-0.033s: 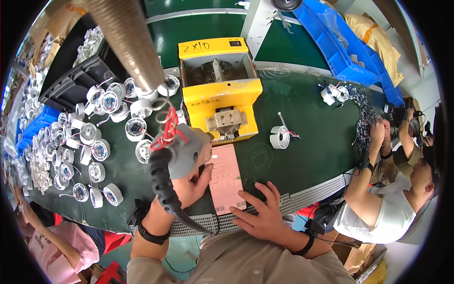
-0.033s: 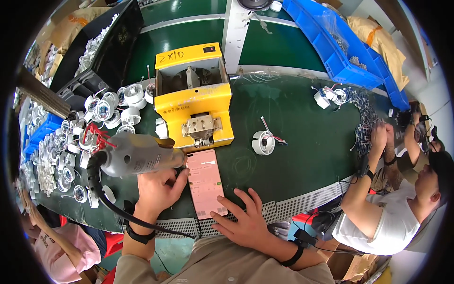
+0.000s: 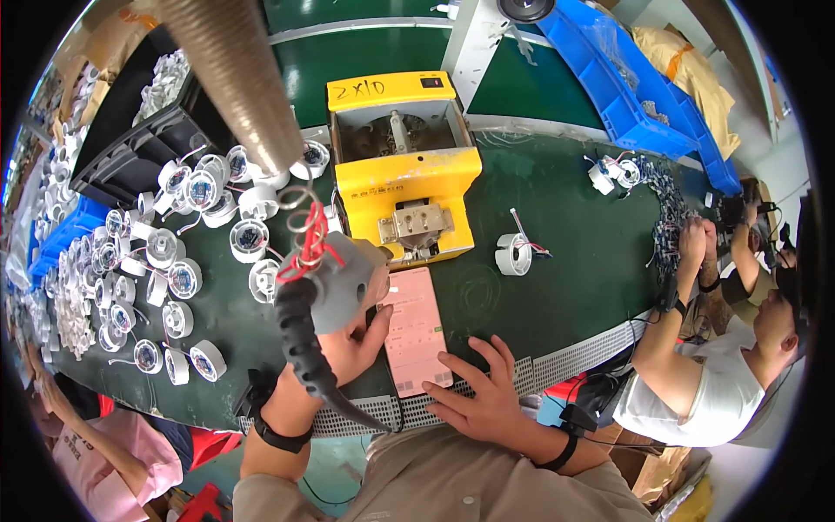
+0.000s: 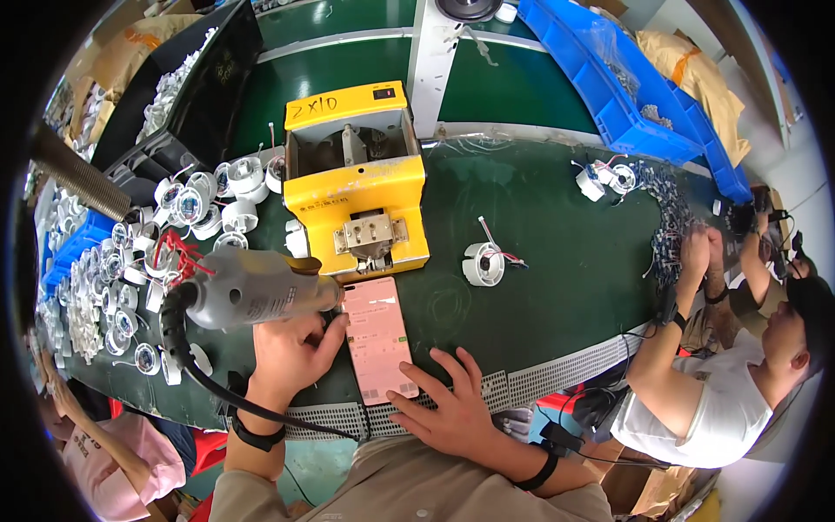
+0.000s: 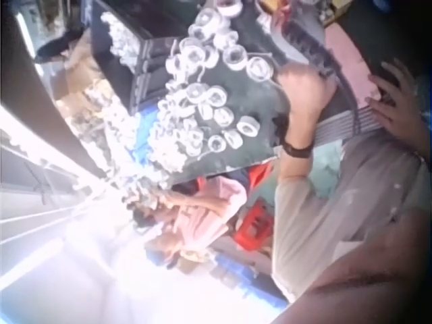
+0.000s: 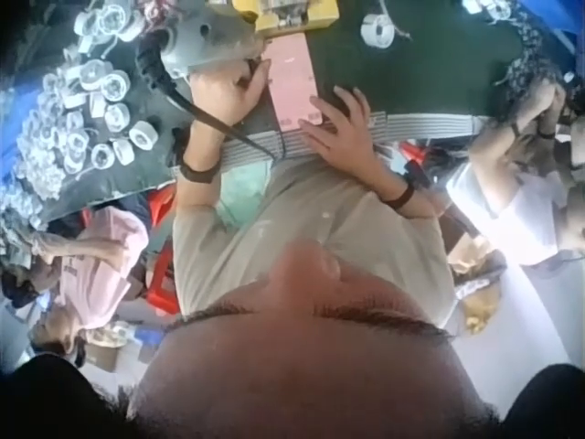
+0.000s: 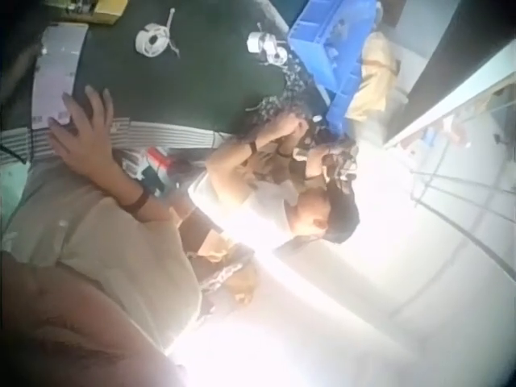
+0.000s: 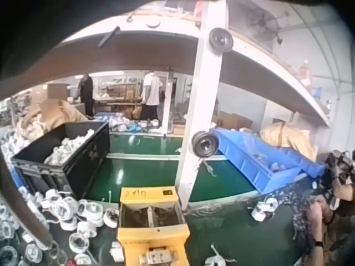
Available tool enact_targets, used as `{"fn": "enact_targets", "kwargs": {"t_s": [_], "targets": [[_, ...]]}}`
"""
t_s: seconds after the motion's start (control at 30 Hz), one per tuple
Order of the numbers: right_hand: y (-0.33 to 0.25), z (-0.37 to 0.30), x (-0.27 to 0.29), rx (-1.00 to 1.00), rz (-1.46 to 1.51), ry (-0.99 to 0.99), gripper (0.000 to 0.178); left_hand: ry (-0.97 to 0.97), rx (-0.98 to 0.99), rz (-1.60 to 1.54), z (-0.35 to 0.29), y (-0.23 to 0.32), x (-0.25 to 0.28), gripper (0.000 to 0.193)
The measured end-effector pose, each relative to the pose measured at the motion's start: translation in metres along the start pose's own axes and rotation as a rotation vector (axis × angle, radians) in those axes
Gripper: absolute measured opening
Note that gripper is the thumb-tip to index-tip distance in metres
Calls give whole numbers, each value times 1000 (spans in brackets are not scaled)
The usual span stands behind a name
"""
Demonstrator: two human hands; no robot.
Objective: Assembling small electronic components on a production line using an electric screwdriver and assembly fixtures.
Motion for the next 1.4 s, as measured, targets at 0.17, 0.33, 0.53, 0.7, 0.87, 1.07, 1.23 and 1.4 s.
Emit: {"fn": "enact_targets", "kwargs": {"t_s": [0.17, 0.33, 0.53, 0.7, 0.87, 1.07, 1.23, 1.4], "targets": [[0, -1, 0, 4, -25, 5, 30, -22, 4, -52, 3, 3, 7, 41], [0, -3, -2, 16, -62, 5, 29, -25, -131, -160, 5, 8, 10, 42], [1, -4, 1, 37, -76, 12, 31, -123, -188, -178, 4, 13, 3, 41], [24, 9, 26, -28, 131, 183, 61, -90, -188, -247, 4, 7, 5, 44], [83, 66, 73, -265, -168, 365, 76, -64, -183, -214, 1, 0, 6, 36], [91, 85, 59, -243, 175, 118, 71, -151, -67, -427, 4, 1, 5, 34], [33, 100, 51, 78, 493, 89, 71, -312, 41, -804, 1, 7, -6, 32], [16, 119, 46, 251, 517, 71, 69, -463, 172, -835, -10, 6, -13, 44]]}}
Point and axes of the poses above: each hand's wrist, its own z-axis towards the middle knuckle, its own x-axis out of the back of the hand, y = z × x, the point moved 4 cm from there along z, towards the middle knuckle, and after that the axes turned 3 degrees about z, right-handed, at the moved point
